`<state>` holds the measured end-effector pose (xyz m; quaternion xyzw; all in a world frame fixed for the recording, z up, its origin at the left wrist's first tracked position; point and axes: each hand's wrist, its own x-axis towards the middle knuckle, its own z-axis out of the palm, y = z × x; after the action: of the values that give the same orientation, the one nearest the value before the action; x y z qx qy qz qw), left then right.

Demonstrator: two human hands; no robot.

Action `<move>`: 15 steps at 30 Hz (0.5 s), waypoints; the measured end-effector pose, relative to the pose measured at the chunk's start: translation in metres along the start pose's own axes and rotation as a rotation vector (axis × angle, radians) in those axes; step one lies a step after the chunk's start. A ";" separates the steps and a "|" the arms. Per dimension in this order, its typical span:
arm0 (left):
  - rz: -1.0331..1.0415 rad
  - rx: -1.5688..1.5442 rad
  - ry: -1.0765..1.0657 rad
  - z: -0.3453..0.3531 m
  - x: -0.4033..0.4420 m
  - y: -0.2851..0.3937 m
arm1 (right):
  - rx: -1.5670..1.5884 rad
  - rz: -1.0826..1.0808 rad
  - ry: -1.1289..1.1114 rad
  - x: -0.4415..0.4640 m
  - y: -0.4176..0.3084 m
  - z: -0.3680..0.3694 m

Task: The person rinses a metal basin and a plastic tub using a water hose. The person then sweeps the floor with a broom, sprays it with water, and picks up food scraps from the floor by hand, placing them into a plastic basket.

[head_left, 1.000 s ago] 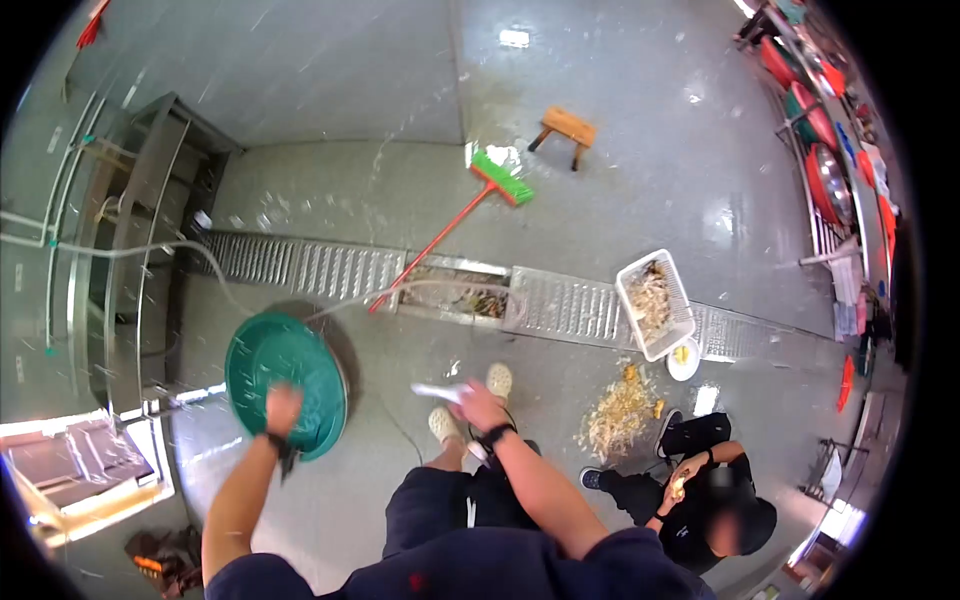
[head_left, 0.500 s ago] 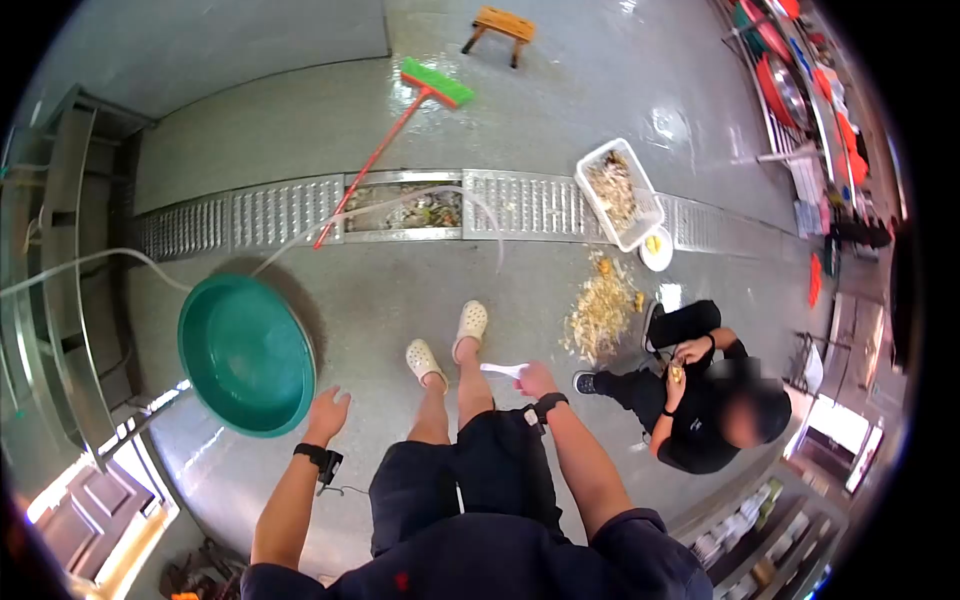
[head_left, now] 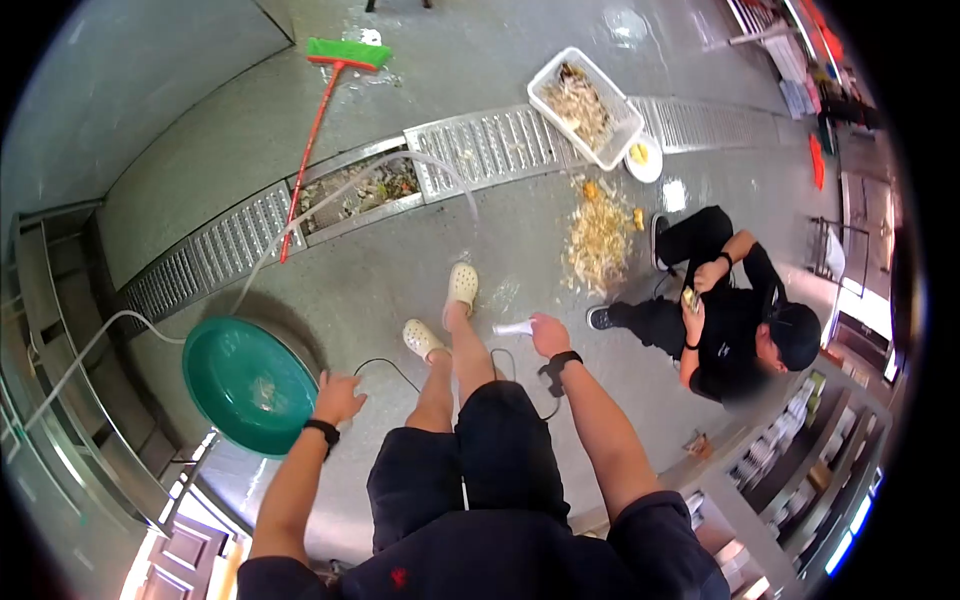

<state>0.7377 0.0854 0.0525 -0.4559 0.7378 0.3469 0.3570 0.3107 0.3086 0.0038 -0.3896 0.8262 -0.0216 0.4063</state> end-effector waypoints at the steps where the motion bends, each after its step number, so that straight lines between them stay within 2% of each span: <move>1: 0.030 -0.047 0.062 0.001 0.018 -0.001 | -0.041 -0.128 0.024 -0.001 0.022 0.008; 2: 0.066 -0.090 0.134 -0.007 0.041 0.001 | -0.081 -0.258 0.062 0.007 0.048 0.023; 3: 0.077 0.001 0.144 -0.029 0.059 0.012 | 0.198 -0.002 0.169 0.019 0.083 0.065; 4: 0.090 0.095 0.150 -0.056 0.072 0.031 | 0.447 0.304 0.289 0.019 0.070 0.054; 5: 0.098 0.182 0.150 -0.069 0.083 0.047 | 0.349 0.390 0.212 0.015 0.058 0.040; 6: 0.193 0.220 0.153 -0.070 0.096 0.053 | 0.250 0.466 0.129 0.018 0.044 0.025; 8: 0.406 0.306 0.158 -0.072 0.143 0.065 | 0.415 0.410 0.112 0.031 0.058 0.047; 11: 0.435 0.298 0.115 -0.080 0.238 0.106 | 0.552 0.397 0.105 0.053 0.067 0.062; 13: 0.608 0.404 0.315 -0.071 0.317 0.124 | 0.582 0.385 0.132 0.071 0.068 0.071; 15: 0.524 0.436 0.218 -0.076 0.384 0.173 | 0.712 0.414 0.077 0.086 0.056 0.061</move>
<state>0.4364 -0.0821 -0.2009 -0.1985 0.9201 0.2105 0.2641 0.2866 0.3078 -0.1127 -0.0493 0.8425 -0.2387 0.4804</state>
